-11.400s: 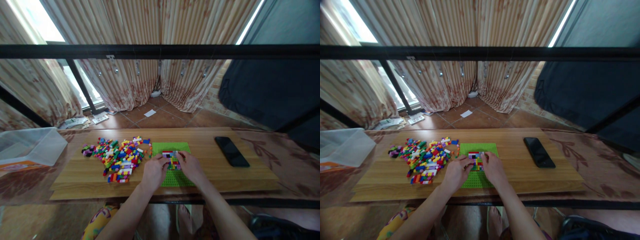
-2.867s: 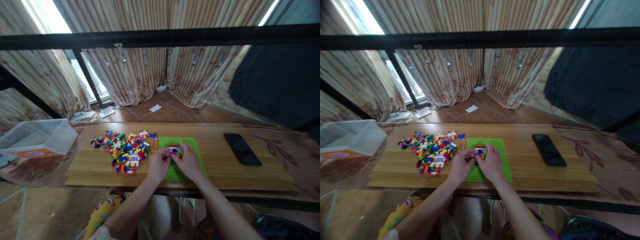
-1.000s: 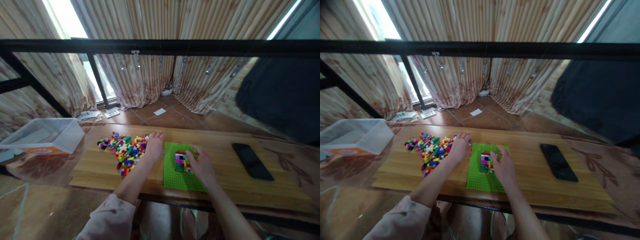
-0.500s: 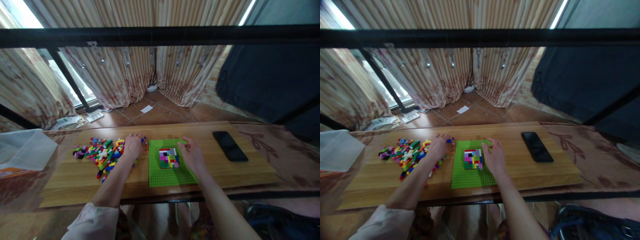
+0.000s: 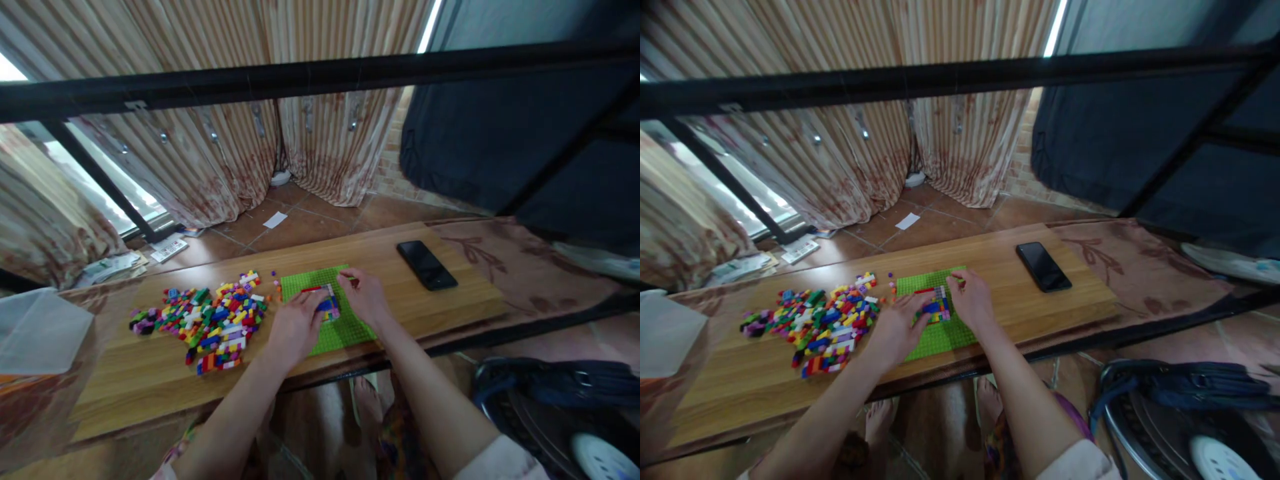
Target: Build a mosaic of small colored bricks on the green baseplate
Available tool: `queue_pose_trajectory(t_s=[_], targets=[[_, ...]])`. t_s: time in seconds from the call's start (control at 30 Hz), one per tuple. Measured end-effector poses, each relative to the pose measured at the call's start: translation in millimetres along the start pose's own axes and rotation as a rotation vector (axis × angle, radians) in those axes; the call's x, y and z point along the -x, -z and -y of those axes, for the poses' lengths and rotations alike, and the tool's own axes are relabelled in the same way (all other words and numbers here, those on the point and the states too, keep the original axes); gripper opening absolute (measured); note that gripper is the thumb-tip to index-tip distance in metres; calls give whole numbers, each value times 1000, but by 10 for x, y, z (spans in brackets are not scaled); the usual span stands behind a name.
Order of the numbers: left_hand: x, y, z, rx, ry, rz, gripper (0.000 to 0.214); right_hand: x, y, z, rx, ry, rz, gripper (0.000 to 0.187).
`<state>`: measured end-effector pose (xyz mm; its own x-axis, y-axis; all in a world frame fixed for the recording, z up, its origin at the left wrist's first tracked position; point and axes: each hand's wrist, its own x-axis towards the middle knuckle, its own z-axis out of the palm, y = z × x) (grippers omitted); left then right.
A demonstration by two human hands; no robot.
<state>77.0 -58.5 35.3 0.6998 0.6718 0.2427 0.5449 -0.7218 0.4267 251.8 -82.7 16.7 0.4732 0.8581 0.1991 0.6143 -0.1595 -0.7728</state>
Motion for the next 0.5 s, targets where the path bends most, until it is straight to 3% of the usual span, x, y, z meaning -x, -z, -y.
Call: queue_pose_trajectory(t_s=[0.2,0.5], targets=[[-76,-205,-107,-124,-98,97,13,-10,-28,14,26,14,36,29],[-72,-293,-72,-154,-137,67,17,-23,-31,-11,57,1,68,28]])
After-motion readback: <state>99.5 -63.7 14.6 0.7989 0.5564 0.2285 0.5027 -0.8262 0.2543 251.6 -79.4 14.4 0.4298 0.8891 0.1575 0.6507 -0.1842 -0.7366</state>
